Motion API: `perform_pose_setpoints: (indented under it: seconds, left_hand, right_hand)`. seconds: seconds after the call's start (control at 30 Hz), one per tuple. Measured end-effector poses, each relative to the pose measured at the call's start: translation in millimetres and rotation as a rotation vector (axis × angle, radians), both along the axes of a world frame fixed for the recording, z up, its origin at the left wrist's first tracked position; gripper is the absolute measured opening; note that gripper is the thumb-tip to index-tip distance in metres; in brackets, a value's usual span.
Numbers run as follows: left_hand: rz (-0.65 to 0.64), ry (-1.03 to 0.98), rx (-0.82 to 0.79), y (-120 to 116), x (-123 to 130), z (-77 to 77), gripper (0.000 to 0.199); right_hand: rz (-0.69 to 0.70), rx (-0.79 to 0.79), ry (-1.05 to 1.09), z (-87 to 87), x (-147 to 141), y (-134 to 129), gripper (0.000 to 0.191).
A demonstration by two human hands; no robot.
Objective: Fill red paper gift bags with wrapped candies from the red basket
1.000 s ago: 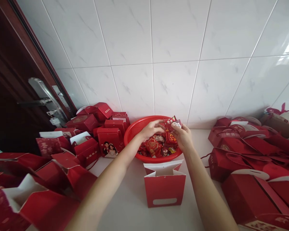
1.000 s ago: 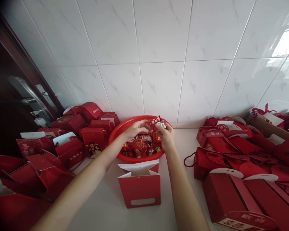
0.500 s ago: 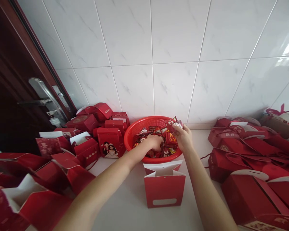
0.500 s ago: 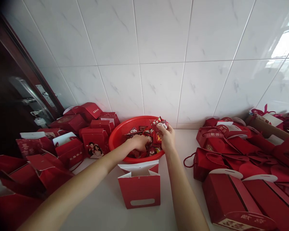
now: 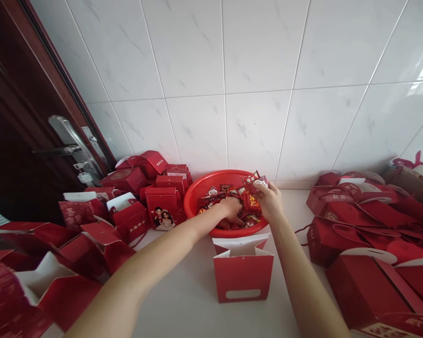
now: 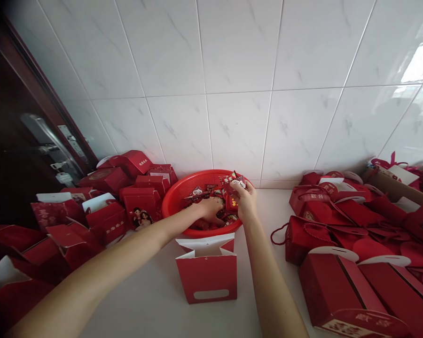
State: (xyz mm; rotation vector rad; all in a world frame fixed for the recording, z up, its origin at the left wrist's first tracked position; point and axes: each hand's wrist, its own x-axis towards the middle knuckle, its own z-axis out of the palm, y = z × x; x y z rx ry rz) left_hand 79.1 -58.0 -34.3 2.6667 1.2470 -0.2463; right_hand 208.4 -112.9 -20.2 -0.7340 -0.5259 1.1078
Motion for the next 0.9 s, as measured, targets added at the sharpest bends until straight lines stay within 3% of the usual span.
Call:
perform_pose_setpoints:
  seconds: [0.13,0.3,0.47,0.6,0.9]
  left_hand:
    - [0.024,0.05,-0.033,-1.1,-0.3,10.4,0.05]
    - [0.076,0.098,-0.085,0.4,-1.3,18.9,0.032]
    - [0.124,0.094,-0.049,0.7,1.2,18.0,0.037]
    - [0.106,0.079,-0.068,-0.1,1.4,15.2,0.028]
    - [0.072,-0.01,-0.105,-1.2,0.7,11.2,0.032]
  right_hand:
    - [0.0,0.004,0.001,1.6,-0.6,-0.5,0.026]
    - [0.004,0.02,-0.017,-0.5,-0.9,-0.4,0.026]
    - [0.013,0.023,-0.032,-3.9,0.3,1.6,0.028]
    - [0.022,0.031,-0.037,-5.7,1.0,3.5,0.028]
    - [0.033,0.03,-0.042,-6.6,0.9,1.8,0.026]
